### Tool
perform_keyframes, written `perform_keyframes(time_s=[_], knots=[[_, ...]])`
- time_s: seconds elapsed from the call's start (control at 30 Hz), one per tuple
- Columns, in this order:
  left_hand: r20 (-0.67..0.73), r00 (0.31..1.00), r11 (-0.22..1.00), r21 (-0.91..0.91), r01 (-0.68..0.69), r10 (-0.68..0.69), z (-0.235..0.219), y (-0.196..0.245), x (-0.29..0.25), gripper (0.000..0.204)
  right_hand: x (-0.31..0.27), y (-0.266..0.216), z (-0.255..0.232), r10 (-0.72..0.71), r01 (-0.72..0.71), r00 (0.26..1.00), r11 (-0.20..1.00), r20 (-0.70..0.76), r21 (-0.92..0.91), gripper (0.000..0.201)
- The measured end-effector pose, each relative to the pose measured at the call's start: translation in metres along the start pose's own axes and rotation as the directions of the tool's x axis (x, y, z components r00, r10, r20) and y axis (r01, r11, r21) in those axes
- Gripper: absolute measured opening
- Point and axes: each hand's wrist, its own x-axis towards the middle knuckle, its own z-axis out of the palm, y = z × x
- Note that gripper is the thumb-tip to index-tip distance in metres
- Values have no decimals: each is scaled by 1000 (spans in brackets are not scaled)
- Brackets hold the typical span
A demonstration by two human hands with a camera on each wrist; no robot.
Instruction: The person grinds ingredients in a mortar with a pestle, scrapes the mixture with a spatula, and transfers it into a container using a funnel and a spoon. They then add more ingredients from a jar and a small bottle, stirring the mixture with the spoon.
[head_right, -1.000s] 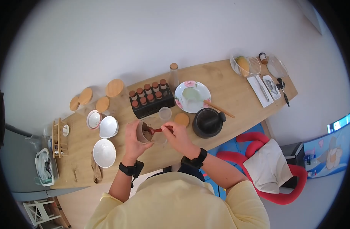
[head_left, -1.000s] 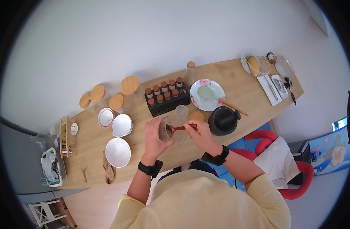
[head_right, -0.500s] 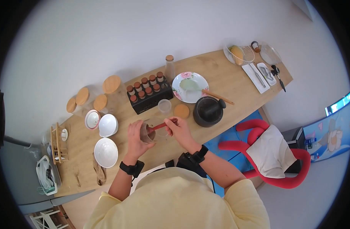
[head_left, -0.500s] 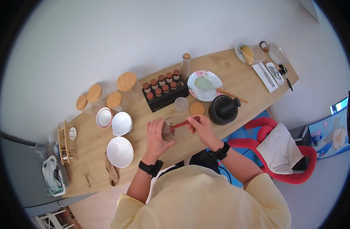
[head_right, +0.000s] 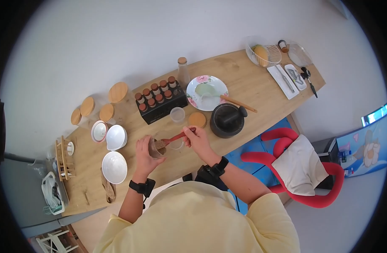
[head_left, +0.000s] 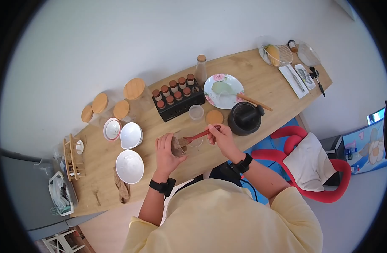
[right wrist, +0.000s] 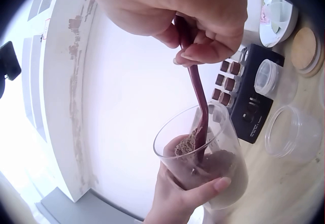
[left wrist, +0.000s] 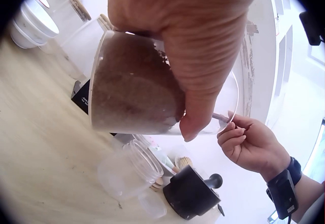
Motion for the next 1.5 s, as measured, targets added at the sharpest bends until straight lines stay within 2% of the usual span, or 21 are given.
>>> perform_keyframes(time_s=[0.17,0.43,0.57,1.07,1.13,1.27,1.33,1.37,1.43,1.47,1.5], knots=[[28,999,998,54,13,-15,3,-2,-3,92,3,4,-4,7,-8,1000,998,-19,-65,20],[60,995,993,88,75,-80,14,-14,-9,91,10,17,-19,60,-61,995,998,-74,-7,21],[62,995,995,62,81,-84,17,-22,-10,90,11,16,-26,31,-30,996,999,-83,20,20],[41,991,992,34,125,-127,16,-43,-21,88,14,16,-55,-14,-10,983,991,-182,-135,19],[40,991,992,38,123,-124,12,-43,-22,88,18,21,-52,-89,46,979,973,-185,-227,20],[48,991,991,43,125,-127,9,-40,-24,88,21,28,-43,-118,59,977,950,-177,-306,19],[-4,997,997,38,72,-72,8,-38,-23,87,20,31,-36,-218,134,966,880,-137,-456,16],[-6,997,997,38,74,-73,7,-37,-22,87,20,33,-34,-218,135,967,879,-135,-457,16],[-4,998,997,35,68,-68,5,-37,-22,87,19,33,-26,-346,250,937,771,-55,-586,18],[-6,998,997,34,70,-70,5,-37,-23,87,16,30,-22,-346,251,937,770,-53,-586,18],[20,995,995,37,94,-95,5,-37,-24,87,11,26,-18,-357,271,934,709,0,-652,17]])
